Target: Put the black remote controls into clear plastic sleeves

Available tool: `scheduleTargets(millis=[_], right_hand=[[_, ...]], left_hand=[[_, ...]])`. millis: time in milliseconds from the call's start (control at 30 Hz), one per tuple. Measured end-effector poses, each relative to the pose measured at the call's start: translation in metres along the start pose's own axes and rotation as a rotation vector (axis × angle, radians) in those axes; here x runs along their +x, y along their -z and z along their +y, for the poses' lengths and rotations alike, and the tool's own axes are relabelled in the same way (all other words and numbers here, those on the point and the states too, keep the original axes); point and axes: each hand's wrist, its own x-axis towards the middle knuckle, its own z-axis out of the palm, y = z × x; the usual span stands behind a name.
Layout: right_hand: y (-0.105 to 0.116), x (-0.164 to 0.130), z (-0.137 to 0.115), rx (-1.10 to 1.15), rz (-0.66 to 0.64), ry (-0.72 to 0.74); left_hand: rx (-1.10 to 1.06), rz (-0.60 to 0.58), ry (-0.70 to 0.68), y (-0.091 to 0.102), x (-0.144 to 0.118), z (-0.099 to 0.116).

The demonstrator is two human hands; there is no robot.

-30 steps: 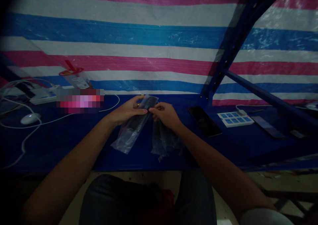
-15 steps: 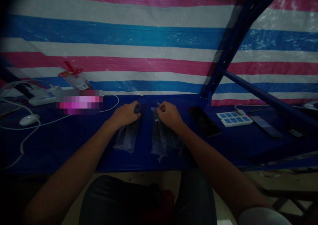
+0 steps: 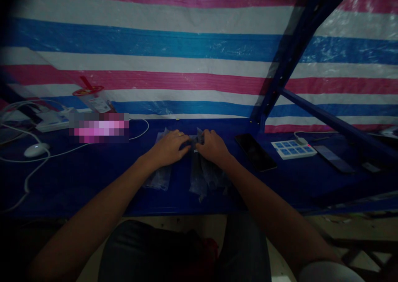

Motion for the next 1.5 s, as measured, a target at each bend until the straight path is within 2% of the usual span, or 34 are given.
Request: scheduleTargets(millis=[100,233,500,700,933,1067,1267,1367,1500], right_hand=[[0.000,0.001,0.000,-0.015,-0.013,-0.016],[0.000,0.002,0.001,-0.004,-0.005,-0.024],[0.001,0.001,0.001,0.058,-0.001,-0.030],[0.001,0.000,0.001,0.042,0.001,0.016],[0.002,0.005,0.007,0.092,0.014,0.054],[0.003,0.006,0.008,0.113,-0.023,0.072],[0.001,0.004,0.006,0.070,-0.026,0.155],[0.000,0.003,0.003,0.042,-0.022,0.203],[-0.002,0.001,0.001,0.019,-0.003,0.181]], left_hand=[[-0.051,-0.065,-0.040,-0.006,0.000,0.012],[-0.115,-0.130,-0.034,-0.008,-0.001,0.015],[-0.234,-0.201,0.143,0.003,0.001,0.032],[-0.286,-0.247,0.173,0.002,-0.001,0.030],[-0.327,-0.253,0.146,0.007,-0.003,0.026],[-0.346,-0.276,0.152,0.008,-0.003,0.025],[-0.219,-0.207,0.250,-0.002,0.002,0.035],[-0.228,-0.193,0.282,-0.004,0.004,0.040],[-0.285,-0.177,0.323,-0.005,0.006,0.040]])
